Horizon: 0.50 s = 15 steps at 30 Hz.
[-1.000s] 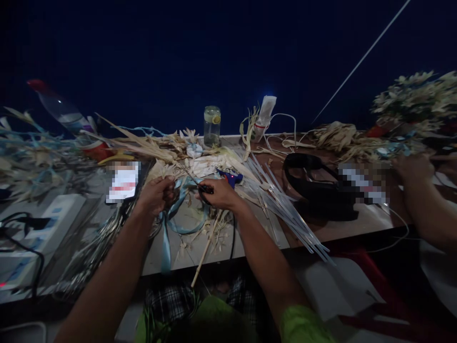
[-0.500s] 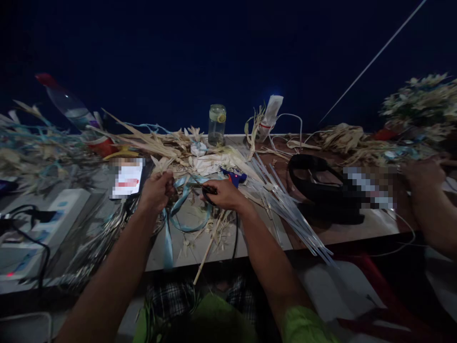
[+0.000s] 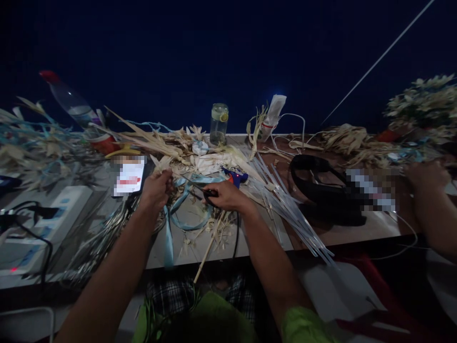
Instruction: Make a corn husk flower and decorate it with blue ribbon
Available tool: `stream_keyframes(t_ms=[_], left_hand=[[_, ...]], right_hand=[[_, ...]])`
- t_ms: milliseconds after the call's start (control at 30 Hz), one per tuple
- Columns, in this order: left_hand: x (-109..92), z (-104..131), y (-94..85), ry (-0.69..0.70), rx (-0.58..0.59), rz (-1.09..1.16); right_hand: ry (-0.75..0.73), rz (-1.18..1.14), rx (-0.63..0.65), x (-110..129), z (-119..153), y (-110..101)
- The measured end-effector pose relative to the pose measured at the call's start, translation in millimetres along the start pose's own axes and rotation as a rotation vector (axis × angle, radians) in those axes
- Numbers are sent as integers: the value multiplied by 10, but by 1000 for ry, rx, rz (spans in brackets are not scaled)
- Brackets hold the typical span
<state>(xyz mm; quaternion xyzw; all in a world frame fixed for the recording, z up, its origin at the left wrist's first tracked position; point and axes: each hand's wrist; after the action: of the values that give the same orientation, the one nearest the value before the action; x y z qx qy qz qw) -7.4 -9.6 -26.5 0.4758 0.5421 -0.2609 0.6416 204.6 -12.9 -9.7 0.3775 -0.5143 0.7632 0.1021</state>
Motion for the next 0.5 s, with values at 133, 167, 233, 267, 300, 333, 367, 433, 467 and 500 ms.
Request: stream_keyframes(t_ms=[133,167,233,267,300,333,367,433,467,500], left_hand=[[4,-2,-5,6,4,-8],[-1,2,-3,6,12,9],[-15,15,6,0,32,51],[-24,23,12,-9,41,68],[-34,32,20,-16,48,80],[-44,41,28,-25,55,88],[-54,51,37,-32,65,93],[-72,71,54,-41,90,98],[-79,80,60,-44,106,101],[-83,87,66,-46,121,107]], right_hand=[[22,-14,-52,-44,-32,14],[35,-18,-83,-58,-44,20],[67,-15,-131,-72,-63,28],[86,-6,-146,-69,-67,30],[106,8,-159,-58,-67,32],[127,25,-176,-39,-65,35],[148,47,-193,-14,-61,41],[188,101,-229,52,-55,63],[210,128,-248,90,-54,79],[230,156,-264,130,-56,98]])
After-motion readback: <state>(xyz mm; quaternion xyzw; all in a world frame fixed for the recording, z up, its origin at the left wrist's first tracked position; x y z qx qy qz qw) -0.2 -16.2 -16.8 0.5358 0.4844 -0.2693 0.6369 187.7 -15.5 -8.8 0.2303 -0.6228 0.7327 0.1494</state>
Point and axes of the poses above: each hand's wrist, its own z-axis away from the middle knuckle, its own y-axis out of the palm, x = y × z, and after that the axes turned 15 degrees about y, right-handed
